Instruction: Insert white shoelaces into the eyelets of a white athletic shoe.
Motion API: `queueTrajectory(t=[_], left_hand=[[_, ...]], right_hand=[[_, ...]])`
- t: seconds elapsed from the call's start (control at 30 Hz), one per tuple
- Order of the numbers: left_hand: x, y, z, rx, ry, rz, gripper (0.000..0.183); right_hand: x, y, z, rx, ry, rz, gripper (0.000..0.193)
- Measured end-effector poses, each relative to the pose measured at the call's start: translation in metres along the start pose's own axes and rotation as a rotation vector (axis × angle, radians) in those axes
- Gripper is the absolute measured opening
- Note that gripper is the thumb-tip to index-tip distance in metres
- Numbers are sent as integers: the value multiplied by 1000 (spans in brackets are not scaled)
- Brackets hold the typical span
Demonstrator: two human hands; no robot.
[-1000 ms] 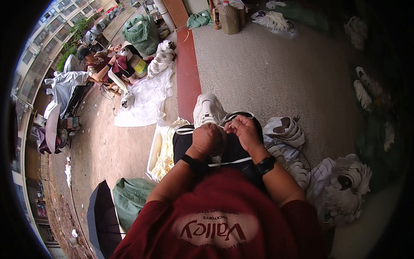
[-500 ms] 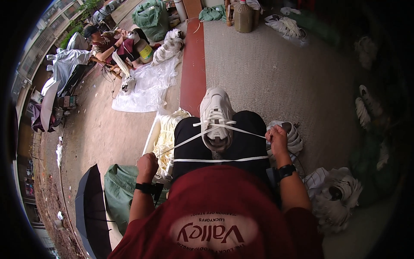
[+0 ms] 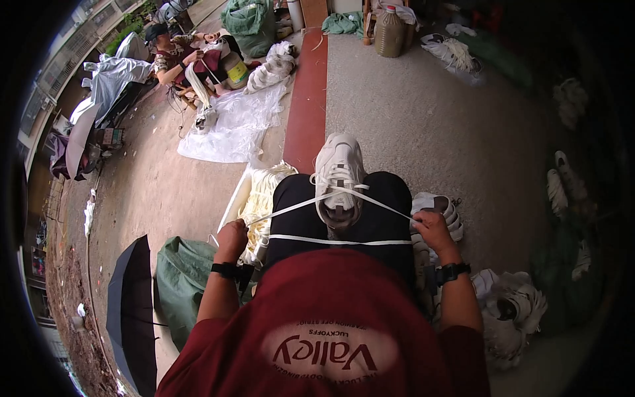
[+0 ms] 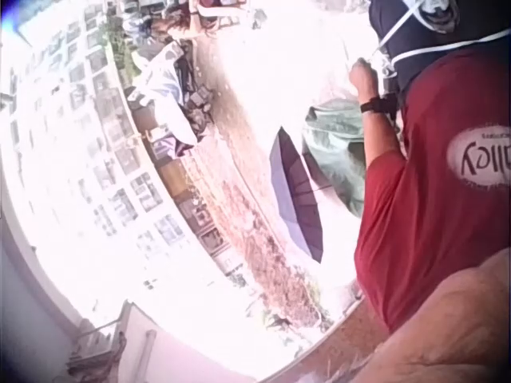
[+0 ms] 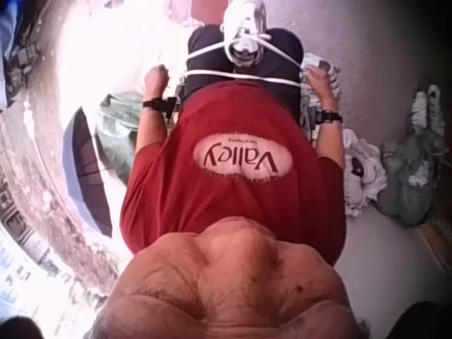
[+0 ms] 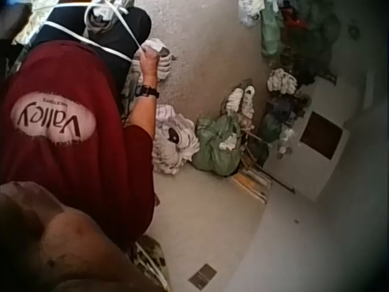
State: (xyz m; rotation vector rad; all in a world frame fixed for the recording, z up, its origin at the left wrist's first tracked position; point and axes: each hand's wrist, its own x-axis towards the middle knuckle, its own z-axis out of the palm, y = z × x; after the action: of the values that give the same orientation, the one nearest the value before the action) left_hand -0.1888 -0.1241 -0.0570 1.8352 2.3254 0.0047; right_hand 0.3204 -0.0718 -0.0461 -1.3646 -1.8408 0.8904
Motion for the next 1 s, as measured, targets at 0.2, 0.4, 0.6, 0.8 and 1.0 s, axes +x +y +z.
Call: queueTrajectory(t=[0.2,0.4,0.6,0.8,1.0], left_hand=[[-4,2,6,-8,-28,2,18],[-3,6,18,-40,-49,20,17],[15,40,2,-281,282,160,18],[28,126,-18,-532,286,765,30],[31,119,-18,-668,78,801,10]], right_hand=[[-13,29,-15,-225,140,-77,5],[-25,46,-19,-294,122,20,5],[-20,40,-25,-628,250,-89,6],[-5,35,-41,-754,170,84,11],[9,26,-47,-681,34,270,11]])
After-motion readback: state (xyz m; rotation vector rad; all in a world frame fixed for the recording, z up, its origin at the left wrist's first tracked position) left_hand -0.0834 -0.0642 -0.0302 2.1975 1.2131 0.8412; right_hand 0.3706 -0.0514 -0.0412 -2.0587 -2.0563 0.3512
